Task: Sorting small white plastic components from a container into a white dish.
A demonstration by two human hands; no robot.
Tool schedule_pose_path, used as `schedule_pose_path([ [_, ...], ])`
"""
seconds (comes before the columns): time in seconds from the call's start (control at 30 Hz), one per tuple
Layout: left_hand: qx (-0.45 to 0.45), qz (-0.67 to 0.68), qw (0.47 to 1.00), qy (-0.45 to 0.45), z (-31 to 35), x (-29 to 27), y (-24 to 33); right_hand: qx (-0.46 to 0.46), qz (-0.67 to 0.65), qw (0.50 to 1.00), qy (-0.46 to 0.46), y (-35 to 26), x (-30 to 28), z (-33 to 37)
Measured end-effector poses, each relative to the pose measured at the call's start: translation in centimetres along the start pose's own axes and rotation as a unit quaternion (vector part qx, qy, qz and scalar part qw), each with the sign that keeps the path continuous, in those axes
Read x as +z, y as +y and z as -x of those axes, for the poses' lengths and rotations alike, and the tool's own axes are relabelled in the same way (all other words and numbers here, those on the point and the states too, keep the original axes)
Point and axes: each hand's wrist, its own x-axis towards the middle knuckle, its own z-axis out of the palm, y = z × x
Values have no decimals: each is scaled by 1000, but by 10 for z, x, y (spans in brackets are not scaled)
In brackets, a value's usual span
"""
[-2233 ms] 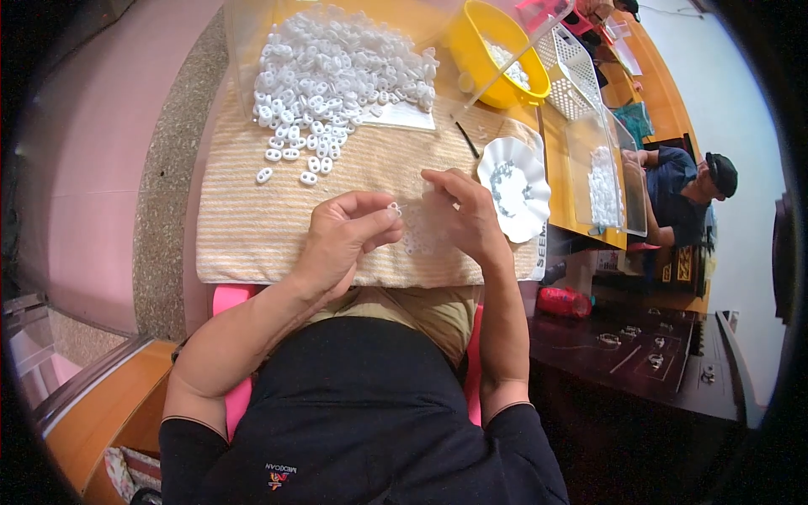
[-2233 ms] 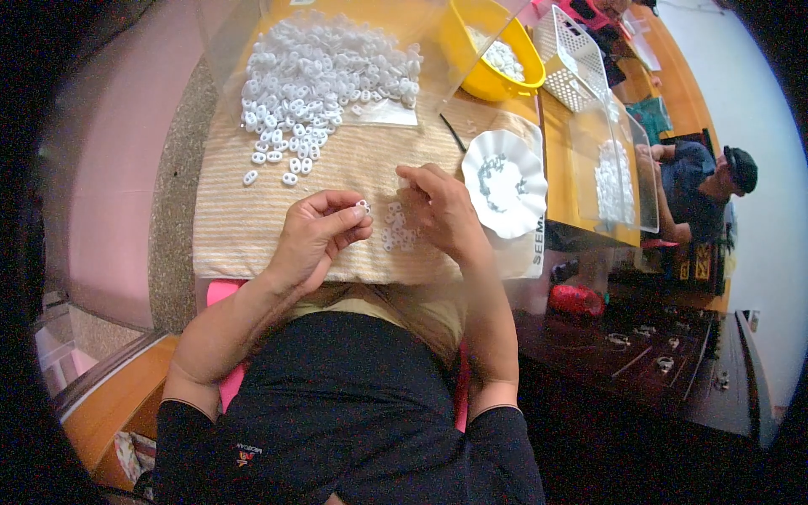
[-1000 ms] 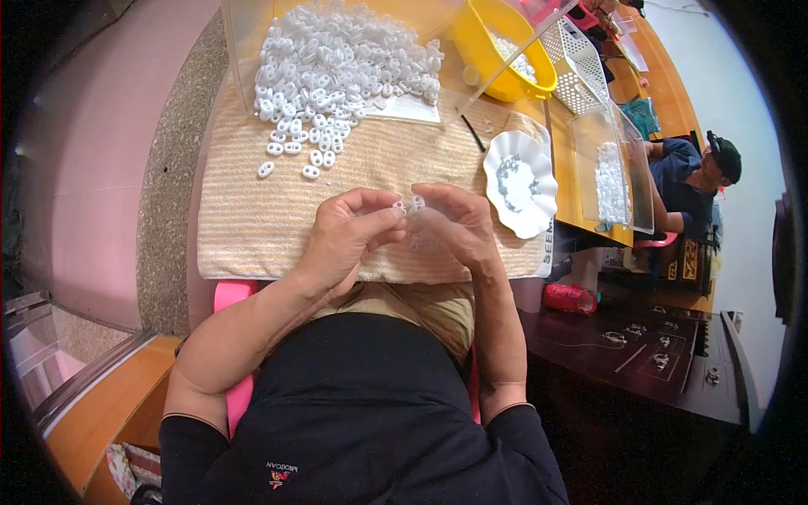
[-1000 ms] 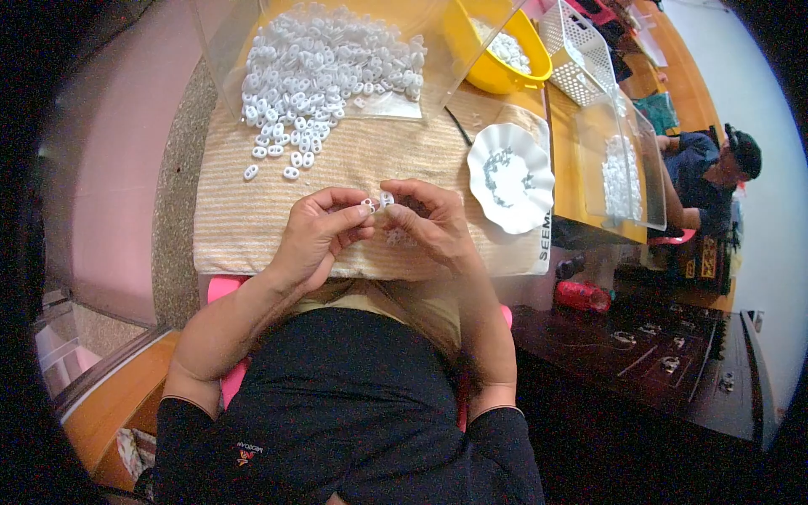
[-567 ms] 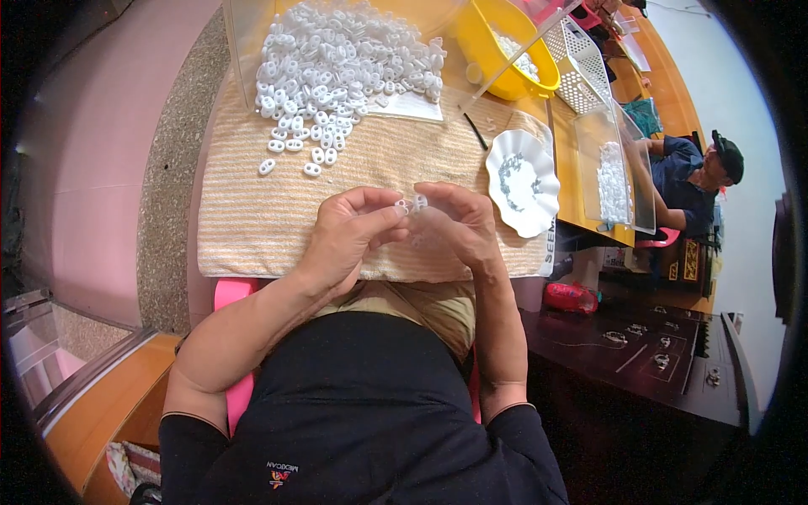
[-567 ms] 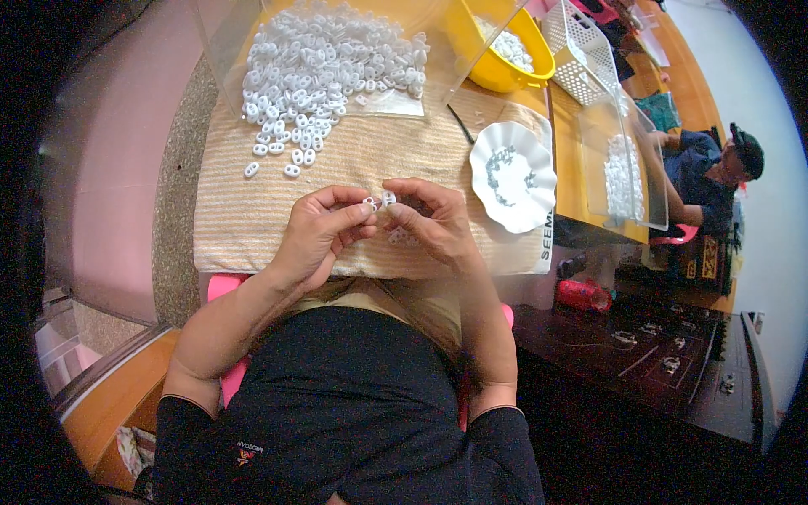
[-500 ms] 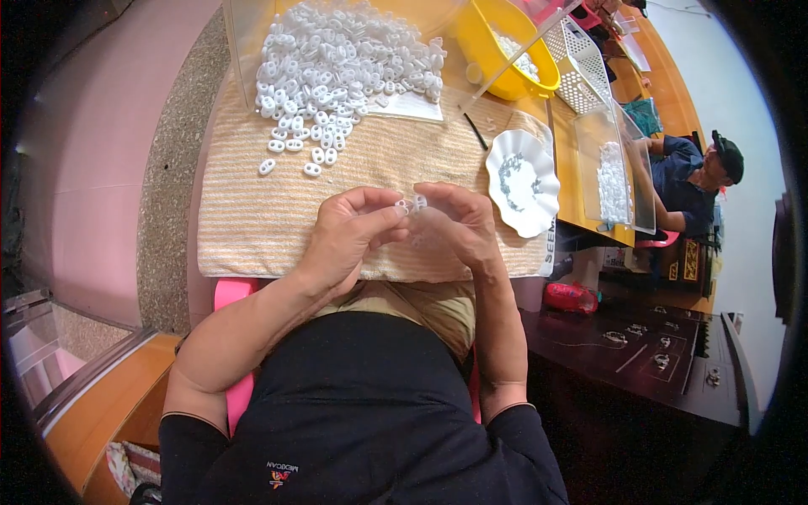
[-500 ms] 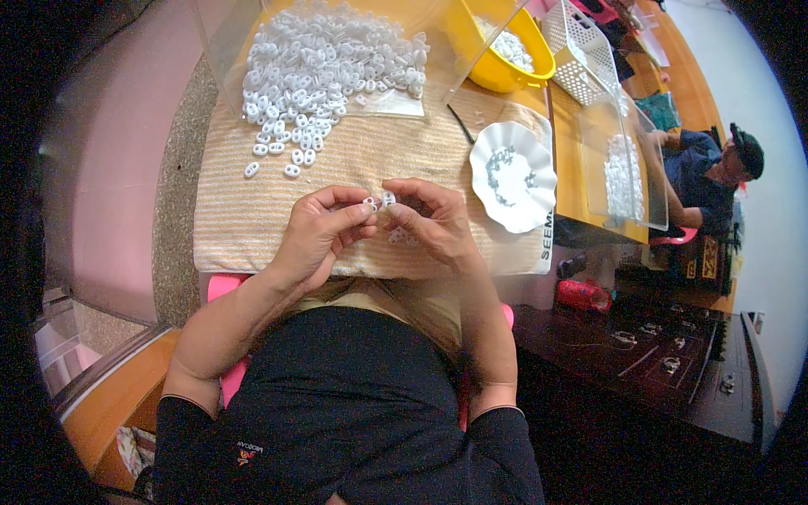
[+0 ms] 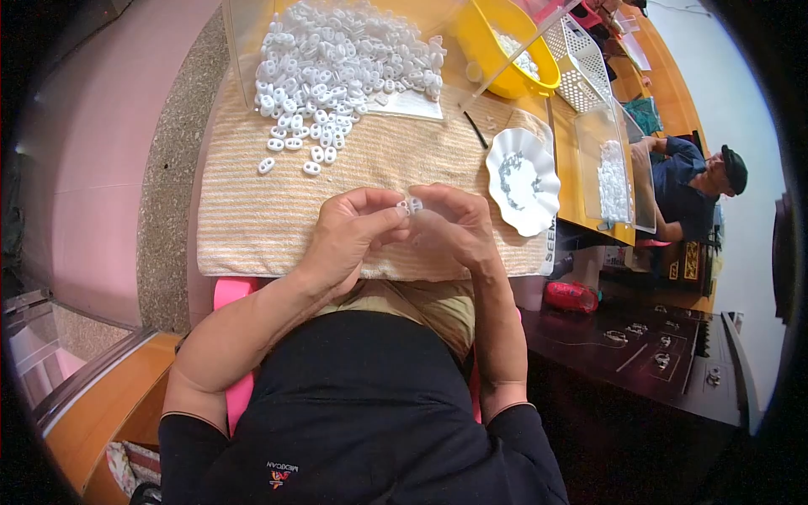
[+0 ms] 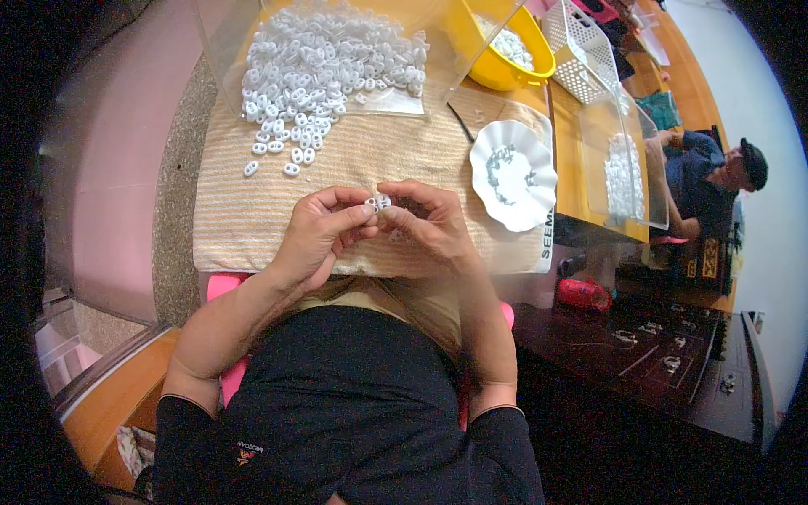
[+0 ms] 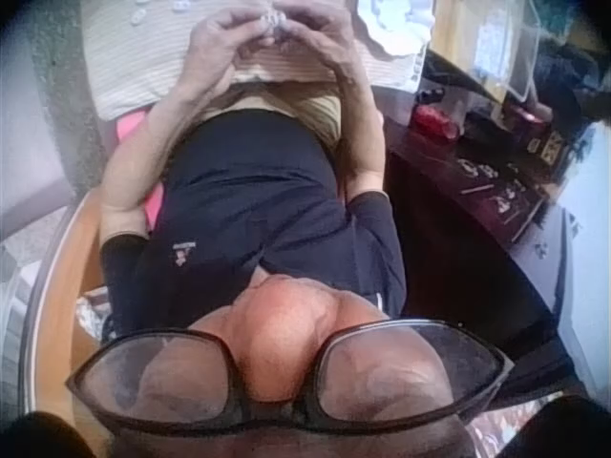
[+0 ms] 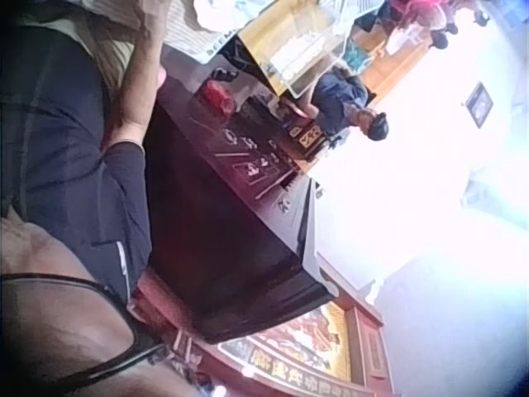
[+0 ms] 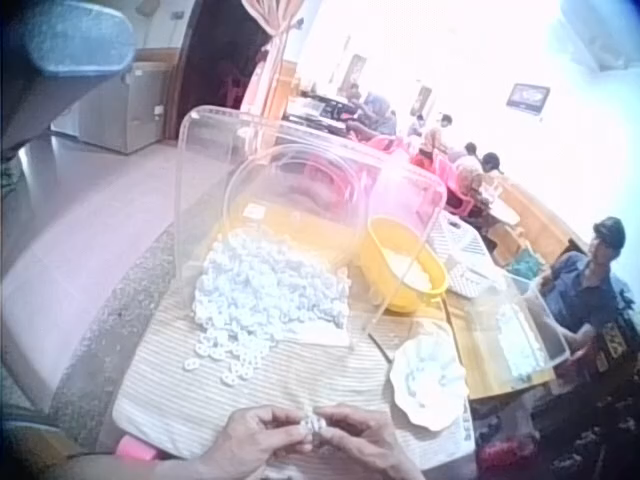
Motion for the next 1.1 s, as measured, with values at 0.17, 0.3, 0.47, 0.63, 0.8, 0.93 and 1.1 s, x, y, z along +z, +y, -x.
schedule_pose_path([
  [0.17, -6, -11, 1000, -3, 1, 0, 1, -3, -4, 1000, -1, 0, 1, 0],
  [0.3, -5, -9, 1000, -12, 1, 1, 1, -4, -16, 1000, -4, -2, 2, 0],
  [0.47, -8, -7, 1000, -10, 1, 1, 0, -4, -31, 1000, 1, -3, 2, 1],
  [0.63, -6, -7, 1000, -23, 1, -1, -1, 26, -42, 999, 13, -7, 4, 2],
  [0.8, -16, -1, 1000, -19, 2, 1, 1, 28, -47, 998, 18, -4, 3, 3],
  [0.93, -19, -2, 1000, -6, 3, 1, 1, 37, -64, 997, 15, -5, 4, 3],
  [1.1, -28, -25, 999, -3, 5, 2, 1, 19, -41, 999, 13, 0, 1, 5],
])
